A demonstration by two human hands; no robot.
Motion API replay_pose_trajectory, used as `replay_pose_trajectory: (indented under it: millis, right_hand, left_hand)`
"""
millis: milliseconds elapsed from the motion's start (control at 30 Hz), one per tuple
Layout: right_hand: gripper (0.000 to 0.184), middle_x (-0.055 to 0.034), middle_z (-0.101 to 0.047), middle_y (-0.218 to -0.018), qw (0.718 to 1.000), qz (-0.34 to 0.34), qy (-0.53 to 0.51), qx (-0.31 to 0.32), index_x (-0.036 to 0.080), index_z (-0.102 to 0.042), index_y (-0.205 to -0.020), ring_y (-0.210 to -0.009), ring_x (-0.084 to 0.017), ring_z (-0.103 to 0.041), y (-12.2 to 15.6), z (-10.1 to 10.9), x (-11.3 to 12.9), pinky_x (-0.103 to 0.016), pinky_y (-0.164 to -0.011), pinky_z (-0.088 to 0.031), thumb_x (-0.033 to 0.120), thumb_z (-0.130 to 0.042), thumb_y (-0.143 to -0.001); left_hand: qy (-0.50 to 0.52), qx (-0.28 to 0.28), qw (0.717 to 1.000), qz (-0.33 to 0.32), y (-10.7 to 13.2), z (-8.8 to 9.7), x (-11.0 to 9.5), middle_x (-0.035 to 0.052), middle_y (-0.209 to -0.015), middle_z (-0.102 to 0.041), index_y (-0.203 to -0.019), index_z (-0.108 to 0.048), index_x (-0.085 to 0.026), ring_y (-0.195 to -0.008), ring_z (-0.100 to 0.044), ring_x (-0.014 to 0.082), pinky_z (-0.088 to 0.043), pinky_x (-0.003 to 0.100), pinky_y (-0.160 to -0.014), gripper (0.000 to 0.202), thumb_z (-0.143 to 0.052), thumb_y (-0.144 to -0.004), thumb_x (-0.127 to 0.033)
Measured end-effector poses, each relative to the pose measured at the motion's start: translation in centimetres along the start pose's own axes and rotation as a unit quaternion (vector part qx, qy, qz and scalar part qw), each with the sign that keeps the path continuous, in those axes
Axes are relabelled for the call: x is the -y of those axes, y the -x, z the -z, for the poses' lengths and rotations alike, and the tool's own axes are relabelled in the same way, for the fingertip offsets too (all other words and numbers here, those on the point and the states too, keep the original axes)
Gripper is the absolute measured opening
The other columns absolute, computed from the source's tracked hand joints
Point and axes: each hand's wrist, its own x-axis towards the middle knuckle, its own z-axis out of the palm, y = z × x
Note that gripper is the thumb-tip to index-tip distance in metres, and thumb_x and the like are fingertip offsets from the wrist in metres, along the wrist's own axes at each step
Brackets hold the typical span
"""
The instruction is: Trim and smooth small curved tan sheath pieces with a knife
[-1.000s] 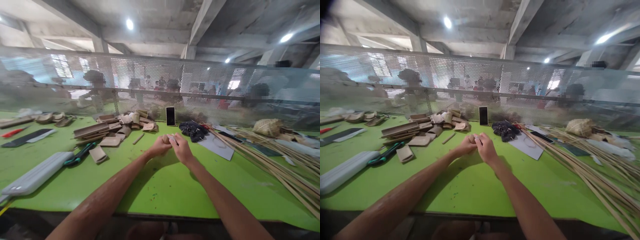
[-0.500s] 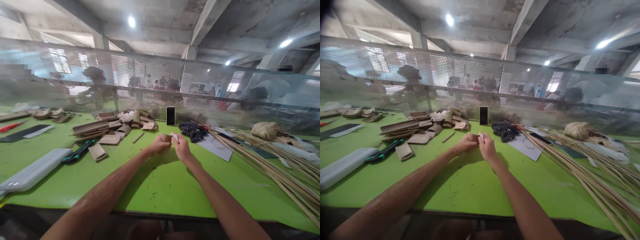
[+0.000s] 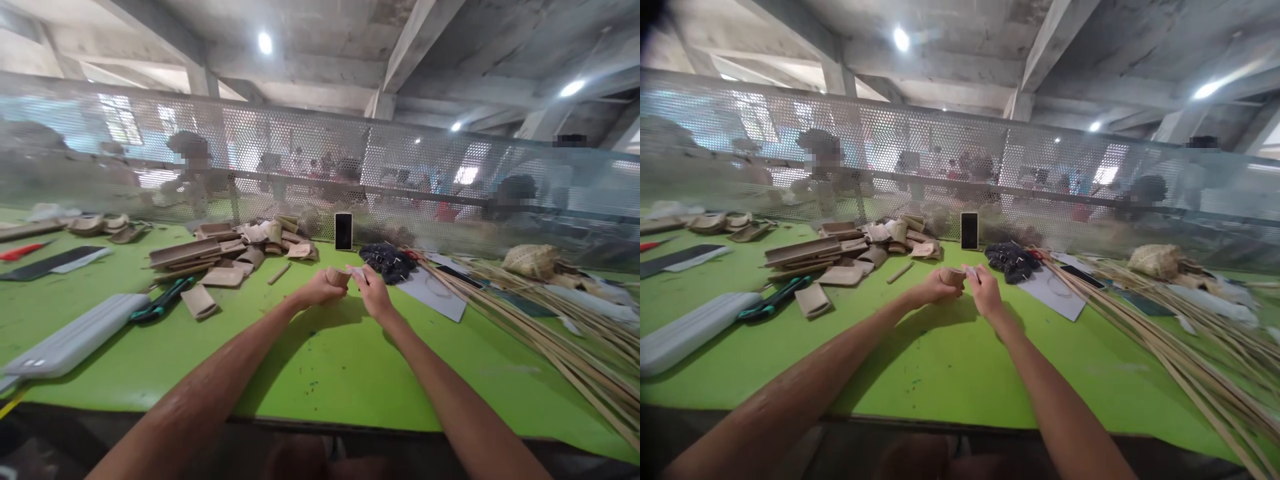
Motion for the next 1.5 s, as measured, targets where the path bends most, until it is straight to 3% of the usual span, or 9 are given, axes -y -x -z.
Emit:
replay_pose_trajectory:
  millis: [167, 300, 700, 800, 900, 1033, 1233, 1367, 1500]
  right_hand:
    - [0.039, -0.0041, -0.057, -0.087, 0.999, 0.033, -0.012, 0.018, 0.02, -0.073, -0.117, -0.079, -0.018, -0.055, 0.0, -0.5, 0.4, -0.031, -0.079, -0.047, 0.039, -0.046, -0.097]
    - [0.04, -0.0021, -0.053, -0.082, 1.0, 0.01, 0.004, -0.003, 0.019, -0.073, -0.117, -0.072, -0.016, -0.052, 0.1, -0.7, 0.1, -0.03, -0.074, -0.047, 0.039, -0.046, -0.096]
    - [0.037, -0.0039, -0.05, -0.088, 0.998, 0.047, 0.005, 0.037, 0.022, -0.07, -0.123, -0.085, -0.019, -0.054, 0.4, -1.0, -0.3, -0.034, -0.084, -0.047, 0.032, -0.046, -0.098]
    - [0.036, -0.0036, -0.05, -0.089, 0.998, 0.044, -0.002, 0.047, 0.024, -0.07, -0.123, -0.086, -0.019, -0.055, 0.3, -1.0, -0.4, -0.034, -0.085, -0.047, 0.032, -0.046, -0.098]
    - [0.035, -0.0038, -0.049, -0.09, 1.0, 0.022, -0.002, 0.018, 0.022, -0.071, -0.12, -0.085, -0.019, -0.055, 0.2, -0.9, -0.6, -0.034, -0.087, -0.047, 0.031, -0.046, -0.097]
    - [0.034, -0.0046, -0.051, -0.092, 0.999, 0.026, -0.01, 0.03, 0.021, -0.073, -0.116, -0.088, -0.019, -0.056, 0.1, -0.9, -0.4, -0.036, -0.091, -0.047, 0.032, -0.046, -0.098]
    - [0.036, -0.0051, -0.051, -0.096, 0.998, -0.058, -0.031, 0.012, 0.02, -0.071, -0.118, -0.083, -0.018, -0.056, 0.2, -1.3, 0.3, -0.033, -0.081, -0.05, 0.035, -0.044, -0.099]
    - [0.034, -0.005, -0.052, -0.096, 0.998, -0.023, -0.056, 0.02, 0.021, -0.073, -0.112, -0.09, -0.019, -0.057, 0.2, -1.6, -0.1, -0.034, -0.088, -0.049, 0.036, -0.046, -0.099]
    - [0.032, -0.0047, -0.05, -0.094, 0.999, -0.023, -0.048, -0.014, 0.022, -0.074, -0.107, -0.089, -0.019, -0.056, 0.1, -1.6, -0.9, -0.035, -0.091, -0.048, 0.034, -0.046, -0.098]
  left_hand:
    - [0.036, 0.012, 0.999, 0.015, 0.1, 0.6, -0.2, 0.0059, -0.079, -0.071, -0.089, -0.07, -0.009, -0.066, -0.065, 0.0137, -0.057, 0.029, -0.067, 0.029, -0.078, -0.063, -0.02]
    - [0.056, 0.023, 0.998, 0.031, 0.3, 1.0, -0.6, 0.0093, -0.086, -0.075, -0.088, -0.072, -0.009, -0.074, -0.069, 0.0157, -0.059, 0.031, -0.073, 0.028, -0.079, -0.063, -0.017]
    - [0.04, 0.055, 0.997, 0.045, 1.2, 1.7, -1.8, 0.0076, -0.072, -0.074, -0.074, -0.072, -0.009, -0.064, -0.067, 0.0148, -0.053, 0.024, -0.059, 0.017, -0.076, -0.058, -0.014]
    - [0.054, 0.063, 0.996, 0.044, 1.0, 1.7, -1.8, 0.0082, -0.073, -0.074, -0.075, -0.072, -0.009, -0.068, -0.068, 0.0164, -0.055, 0.025, -0.062, 0.018, -0.076, -0.058, -0.014]
    - [0.054, 0.057, 0.995, 0.056, 0.7, 1.7, -1.7, 0.0109, -0.084, -0.076, -0.083, -0.074, -0.009, -0.073, -0.07, 0.0177, -0.056, 0.028, -0.065, 0.025, -0.076, -0.058, -0.014]
    - [0.015, 0.054, 0.997, 0.058, 0.6, 1.5, -1.8, 0.0104, -0.081, -0.075, -0.08, -0.073, -0.008, -0.067, -0.067, 0.0146, -0.055, 0.026, -0.061, 0.021, -0.076, -0.06, -0.014]
    - [-0.003, 0.023, 0.996, 0.086, 0.7, 1.2, -2.2, 0.0073, -0.077, -0.073, -0.078, -0.069, -0.01, -0.066, -0.065, 0.0136, -0.056, 0.027, -0.063, 0.018, -0.076, -0.062, -0.015]
    - [-0.029, 0.013, 0.994, 0.1, 1.0, 0.9, -2.7, 0.0033, -0.067, -0.068, -0.075, -0.067, -0.011, -0.06, -0.061, 0.0122, -0.054, 0.026, -0.057, 0.014, -0.075, -0.065, -0.016]
    - [-0.043, 0.008, 0.994, 0.099, 1.2, 0.5, -3.0, 0.0017, -0.066, -0.066, -0.076, -0.066, -0.012, -0.06, -0.06, 0.0116, -0.053, 0.024, -0.057, 0.015, -0.075, -0.064, -0.015]
